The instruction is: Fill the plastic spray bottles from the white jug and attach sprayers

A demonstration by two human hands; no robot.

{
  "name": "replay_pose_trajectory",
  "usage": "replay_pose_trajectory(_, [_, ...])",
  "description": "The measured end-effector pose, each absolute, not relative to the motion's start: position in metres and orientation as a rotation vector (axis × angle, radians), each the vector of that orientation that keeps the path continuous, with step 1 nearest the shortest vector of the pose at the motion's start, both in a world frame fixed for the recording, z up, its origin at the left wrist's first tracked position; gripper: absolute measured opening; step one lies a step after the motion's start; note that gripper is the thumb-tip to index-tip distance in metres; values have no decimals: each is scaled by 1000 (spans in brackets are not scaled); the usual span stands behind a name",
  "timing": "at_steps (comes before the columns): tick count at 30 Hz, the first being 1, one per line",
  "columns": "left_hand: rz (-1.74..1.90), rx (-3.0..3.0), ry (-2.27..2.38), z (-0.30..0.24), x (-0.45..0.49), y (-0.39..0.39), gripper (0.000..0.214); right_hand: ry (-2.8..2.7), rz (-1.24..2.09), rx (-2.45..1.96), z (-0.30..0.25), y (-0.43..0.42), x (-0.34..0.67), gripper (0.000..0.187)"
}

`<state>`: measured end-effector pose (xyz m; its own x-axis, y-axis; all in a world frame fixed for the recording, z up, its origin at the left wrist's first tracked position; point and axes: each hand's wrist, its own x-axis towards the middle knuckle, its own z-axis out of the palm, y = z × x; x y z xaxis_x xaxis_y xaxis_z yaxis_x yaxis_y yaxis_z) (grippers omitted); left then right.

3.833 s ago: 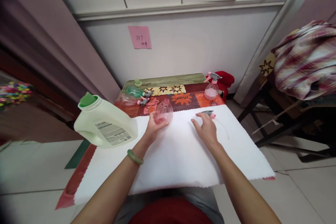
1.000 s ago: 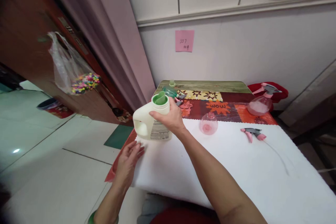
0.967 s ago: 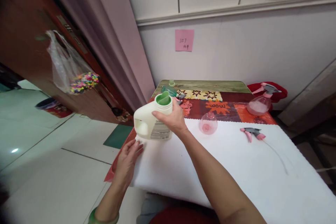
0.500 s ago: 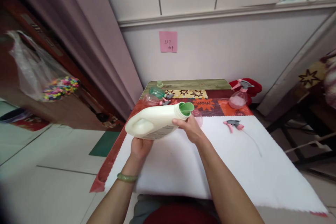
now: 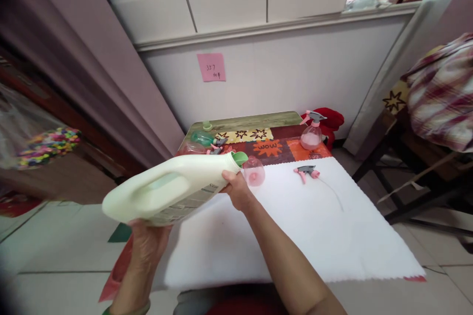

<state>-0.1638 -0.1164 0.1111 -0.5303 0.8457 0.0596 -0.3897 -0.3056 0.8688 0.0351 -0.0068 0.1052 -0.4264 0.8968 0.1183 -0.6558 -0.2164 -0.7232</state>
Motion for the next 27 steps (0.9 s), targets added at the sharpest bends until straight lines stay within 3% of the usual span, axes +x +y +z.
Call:
replay_pose_trajectory(10, [1954,632,1451,98,-173,-131,78,-1231,1651,-540,52,18,39,63])
replay_pose_trajectory(27, [1904,837,1496,141,-161,-104,70,-858,1736,-498,59,17,44,52])
